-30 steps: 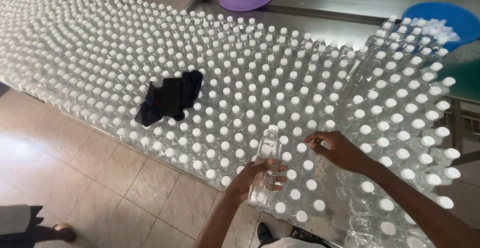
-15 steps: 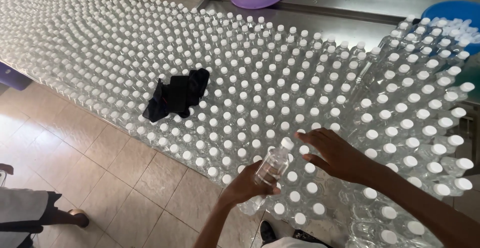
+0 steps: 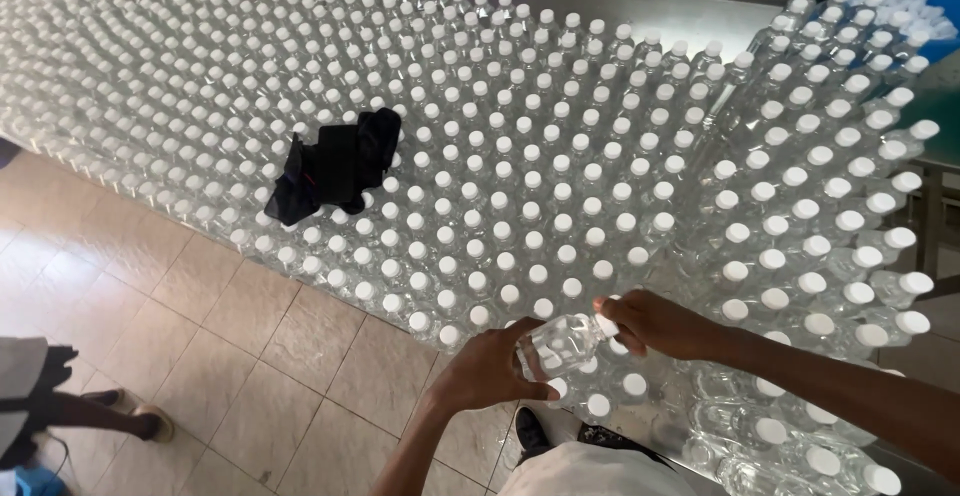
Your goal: Capping a large number of water bottles by hand on a production line.
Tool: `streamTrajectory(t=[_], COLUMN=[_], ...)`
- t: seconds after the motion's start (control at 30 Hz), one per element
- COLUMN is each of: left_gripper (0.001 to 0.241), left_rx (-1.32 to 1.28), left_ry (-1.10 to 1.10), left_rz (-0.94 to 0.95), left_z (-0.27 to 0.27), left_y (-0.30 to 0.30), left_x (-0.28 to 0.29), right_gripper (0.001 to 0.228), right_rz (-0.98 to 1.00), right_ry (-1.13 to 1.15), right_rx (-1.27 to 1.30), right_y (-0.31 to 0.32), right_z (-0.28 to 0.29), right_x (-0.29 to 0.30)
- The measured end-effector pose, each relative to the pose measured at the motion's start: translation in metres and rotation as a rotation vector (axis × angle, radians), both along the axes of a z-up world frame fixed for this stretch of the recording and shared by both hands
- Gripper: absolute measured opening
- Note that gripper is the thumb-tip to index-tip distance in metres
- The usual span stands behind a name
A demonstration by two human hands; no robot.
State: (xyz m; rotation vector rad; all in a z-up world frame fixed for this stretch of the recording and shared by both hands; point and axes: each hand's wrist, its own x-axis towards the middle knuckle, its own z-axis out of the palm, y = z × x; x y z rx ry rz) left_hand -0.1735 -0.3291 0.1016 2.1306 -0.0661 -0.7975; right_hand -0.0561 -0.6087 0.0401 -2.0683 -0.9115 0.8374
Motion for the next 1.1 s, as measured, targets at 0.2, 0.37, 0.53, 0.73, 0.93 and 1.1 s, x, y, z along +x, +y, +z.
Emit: streamTrajectory(t=[0.2,0.37,0.53,0.73,0.93,1.1], left_gripper=[0.116,0.123,0.128,0.124,0.088,0.089], left_rx=[-0.102,-0.167,-0.147,-0.117,-0.608,-1.089], left_ry=[0.059,0.11,0.076,-0.008,0.037,0.231], left_rz=[0.01,-0.169,-0.214,-0.105,-0.241,-0.369], left_z=[-0.006,-0.033,-0.032,-0.024,-0.137,-0.248], left_y=[0.014,0.021,0.012,0.013,0.025,-0.002], left_x=[-0.006,-0.008,-0.012,-0.019,0.005,0.027], right_gripper=[0.047,0.046,0.04,0.053,0.075,0.048], right_rz=[0.227,0.645,0.257,-0.007,0.338,0.369], right_ry=[-0.557,-1.033,-0.408,-0.114,-1.252,-1.433], right_rx=[-0.132,0.05,0.021,-0.359,0.093,0.256], right_y=[-0.014,-0.036,-0.032,-0.017,-0.057,-0.044], right_z=[0.012,-0.04,-0.061,-0.025,-0.068,-0.046], right_x=[-0.002,0.004,-0.006,-0.005,0.028,0.01])
